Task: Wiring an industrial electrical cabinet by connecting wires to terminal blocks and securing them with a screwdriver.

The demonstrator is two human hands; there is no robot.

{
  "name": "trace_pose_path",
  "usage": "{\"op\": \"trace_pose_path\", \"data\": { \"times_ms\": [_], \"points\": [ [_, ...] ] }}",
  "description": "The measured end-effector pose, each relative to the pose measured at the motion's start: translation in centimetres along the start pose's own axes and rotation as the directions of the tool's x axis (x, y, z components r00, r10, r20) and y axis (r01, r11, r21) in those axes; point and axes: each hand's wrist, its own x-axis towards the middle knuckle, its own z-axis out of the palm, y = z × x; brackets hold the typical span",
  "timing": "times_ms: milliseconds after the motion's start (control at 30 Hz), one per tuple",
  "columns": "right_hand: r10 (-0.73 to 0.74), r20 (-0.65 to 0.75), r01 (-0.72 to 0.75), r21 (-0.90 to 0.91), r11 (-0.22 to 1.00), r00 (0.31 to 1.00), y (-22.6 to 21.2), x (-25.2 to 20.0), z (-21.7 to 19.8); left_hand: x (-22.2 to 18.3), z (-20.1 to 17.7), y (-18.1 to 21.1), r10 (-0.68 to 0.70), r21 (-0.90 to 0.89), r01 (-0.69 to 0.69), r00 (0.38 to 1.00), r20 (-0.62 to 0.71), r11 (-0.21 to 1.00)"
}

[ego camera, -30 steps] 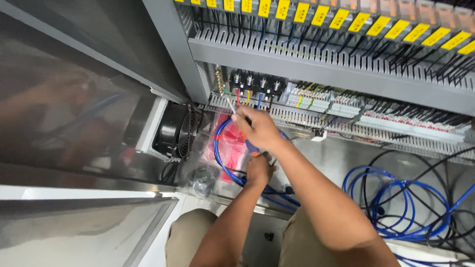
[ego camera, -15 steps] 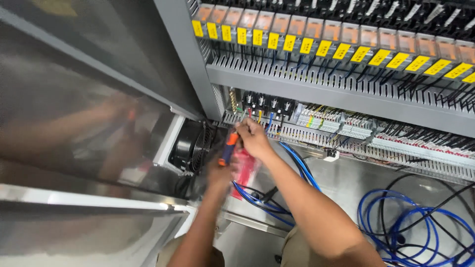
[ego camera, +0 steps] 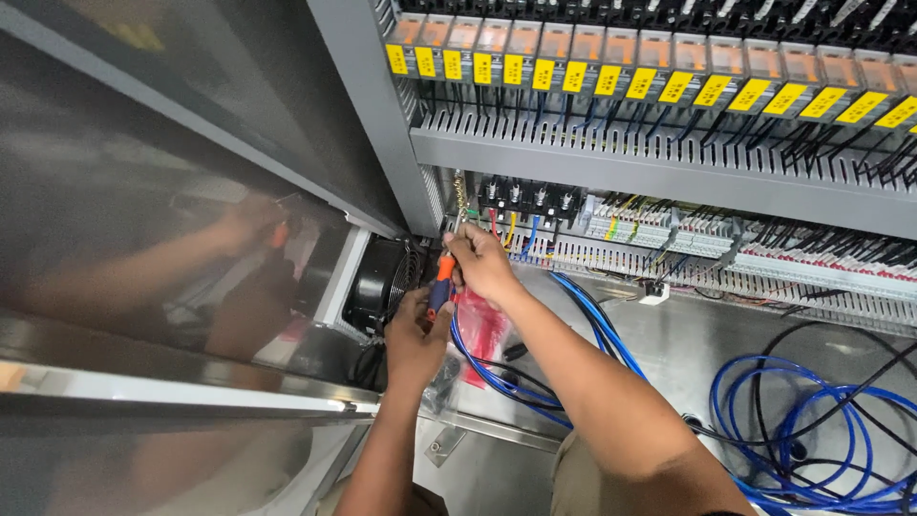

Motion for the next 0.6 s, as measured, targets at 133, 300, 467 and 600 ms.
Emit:
{"op": "trace_pose_path", "data": {
  "times_ms": [133, 300, 467, 600],
  "points": [
    [0.046, -0.024, -0.044, 0.083, 0.996, 0.999, -0.7, -0.3, 0.7, -0.1, 0.0, 0.0, -0.004, -0.045, 0.004, 1.000, -0.019, 0.999],
    [0.048, -0.037, -0.044, 0.104, 0.994, 0.998, -1.0, -0.5, 0.8, -0.2, 0.1, -0.2, 0.015, -0.082, -0.016, 1.000, -0.012, 0.997],
    [0.071, -0.055, -0.066, 0.078, 0.995, 0.996, 1.1, -0.2, 0.5, -0.9, -0.1, -0.5, -0.027, -0.044, 0.027, 1.000, 0.013, 0.999],
    [0.076, -0.056, -0.071, 0.086, 0.994, 0.996, 0.9, -0.4, 0.4, -0.8, 0.1, -0.2, -0.046, -0.039, 0.047, 0.999, 0.012, 0.998]
  ]
}}
